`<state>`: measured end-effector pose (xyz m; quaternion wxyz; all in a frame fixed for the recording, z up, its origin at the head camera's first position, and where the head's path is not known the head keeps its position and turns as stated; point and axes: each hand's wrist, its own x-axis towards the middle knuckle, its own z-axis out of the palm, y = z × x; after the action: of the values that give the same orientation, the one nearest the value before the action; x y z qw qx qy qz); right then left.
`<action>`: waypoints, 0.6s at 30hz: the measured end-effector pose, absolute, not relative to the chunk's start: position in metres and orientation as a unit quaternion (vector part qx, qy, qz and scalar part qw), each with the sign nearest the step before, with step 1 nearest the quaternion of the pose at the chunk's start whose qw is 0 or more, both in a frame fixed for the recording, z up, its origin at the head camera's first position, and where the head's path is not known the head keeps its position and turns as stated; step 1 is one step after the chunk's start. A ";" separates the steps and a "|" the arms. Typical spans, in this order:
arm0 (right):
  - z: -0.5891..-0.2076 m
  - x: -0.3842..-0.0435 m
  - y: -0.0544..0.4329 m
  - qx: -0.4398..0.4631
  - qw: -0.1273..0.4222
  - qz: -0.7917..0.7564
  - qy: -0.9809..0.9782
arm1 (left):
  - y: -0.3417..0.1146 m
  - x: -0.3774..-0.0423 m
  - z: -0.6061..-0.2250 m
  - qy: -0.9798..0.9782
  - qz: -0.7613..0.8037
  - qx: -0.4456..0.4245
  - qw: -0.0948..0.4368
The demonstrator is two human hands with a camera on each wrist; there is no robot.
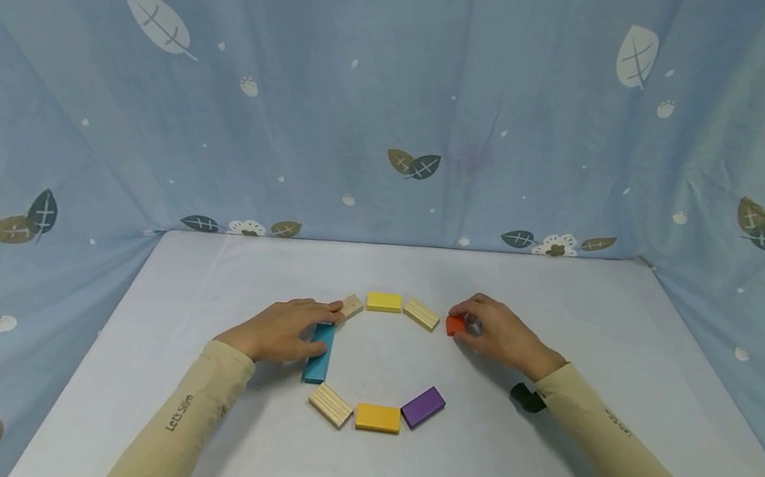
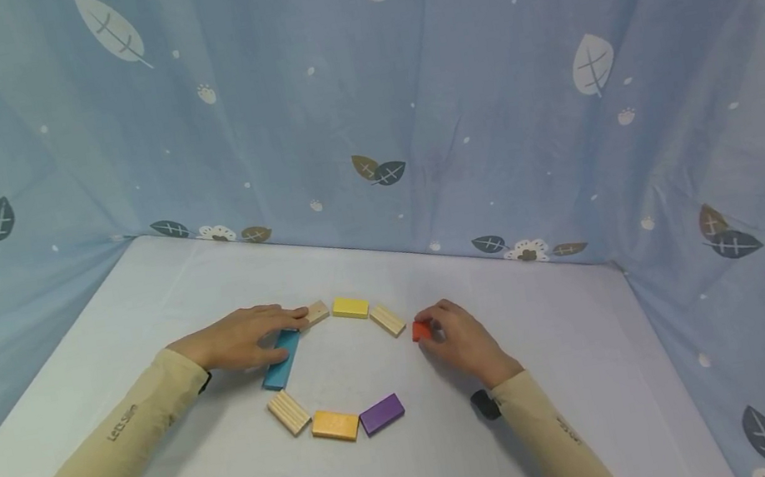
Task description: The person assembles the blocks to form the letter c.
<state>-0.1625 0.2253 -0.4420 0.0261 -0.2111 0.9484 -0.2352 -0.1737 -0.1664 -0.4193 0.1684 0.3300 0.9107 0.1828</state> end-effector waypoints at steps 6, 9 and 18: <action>-0.441 -0.159 0.229 -0.201 0.011 -0.239 0.950 | -0.166 -0.173 -0.418 0.910 0.183 0.331 0.169; -0.441 -0.157 0.232 -0.189 0.001 -0.241 0.952 | -0.166 -0.173 -0.418 0.910 0.183 0.332 0.169; -0.442 -0.152 0.235 -0.183 -0.010 -0.241 0.953 | -0.166 -0.173 -0.418 0.910 0.184 0.330 0.172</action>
<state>-0.1519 0.2350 -0.4422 -0.0103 -0.1829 0.9530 -0.2415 -0.1729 -0.1662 -0.4180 0.1722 0.3301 0.9096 0.1844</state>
